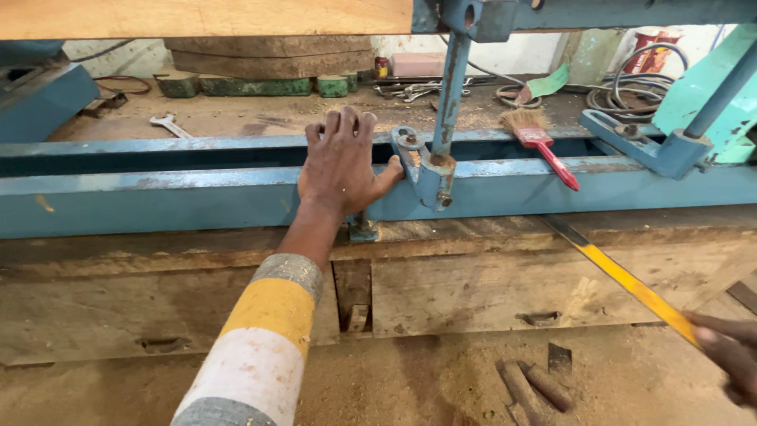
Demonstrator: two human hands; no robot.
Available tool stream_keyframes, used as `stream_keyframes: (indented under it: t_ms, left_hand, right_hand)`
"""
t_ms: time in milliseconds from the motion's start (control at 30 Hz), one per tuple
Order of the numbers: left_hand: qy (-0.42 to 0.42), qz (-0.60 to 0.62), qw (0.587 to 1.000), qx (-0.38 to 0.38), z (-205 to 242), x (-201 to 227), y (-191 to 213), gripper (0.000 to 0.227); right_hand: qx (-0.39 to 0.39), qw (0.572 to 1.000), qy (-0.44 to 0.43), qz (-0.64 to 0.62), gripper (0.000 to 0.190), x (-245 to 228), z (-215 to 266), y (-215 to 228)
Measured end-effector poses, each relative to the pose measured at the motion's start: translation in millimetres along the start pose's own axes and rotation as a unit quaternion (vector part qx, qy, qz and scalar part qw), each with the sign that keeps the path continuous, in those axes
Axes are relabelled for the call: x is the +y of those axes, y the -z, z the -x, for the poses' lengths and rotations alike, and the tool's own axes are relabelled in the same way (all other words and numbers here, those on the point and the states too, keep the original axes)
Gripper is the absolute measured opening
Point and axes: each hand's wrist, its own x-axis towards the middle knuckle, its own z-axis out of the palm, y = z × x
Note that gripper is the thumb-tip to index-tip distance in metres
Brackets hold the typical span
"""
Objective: The person prepares a large piece of wood on a lathe by marking dimensions with a yellow ruler and red pencil, brushing away sawdust with a brush, and using a metal tool to refine the surface.
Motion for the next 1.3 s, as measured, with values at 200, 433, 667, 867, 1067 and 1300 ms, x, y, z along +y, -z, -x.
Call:
stream_keyframes:
  t_ms: [200,433,667,867,1067,1300]
  left_hand:
    - [-0.005,-0.004,1.0,0.017,-1.0,0.5,-2.1,0.086]
    - [0.0,-0.006,1.0,0.003,-0.3,2.2,1.6,0.084]
    - [-0.006,-0.019,1.0,0.012,-1.3,1.2,-1.5,0.087]
    - [0.016,-0.016,0.999,-0.042,1.2,3.5,0.1,0.088]
    - [-0.002,-0.017,1.0,-0.01,0.1,3.0,-0.4,0.089]
    - [0.0,0.005,1.0,0.011,1.9,3.7,2.5,0.088]
  right_hand:
    - [0.038,0.998,-0.032,0.027,0.03,-63.4,25.0,-19.6]
    - [-0.039,0.996,-0.064,0.056,0.027,-75.3,50.0,-22.6]
    - [-0.085,0.989,-0.014,0.119,0.024,-135.3,51.5,-68.5]
    - [-0.119,0.983,0.128,0.059,0.027,-137.8,22.8,-104.3]
    - [-0.146,0.982,0.11,0.035,0.023,-144.3,19.8,-116.5]
    - [-0.218,0.971,0.098,0.007,0.024,-138.8,39.3,-102.0]
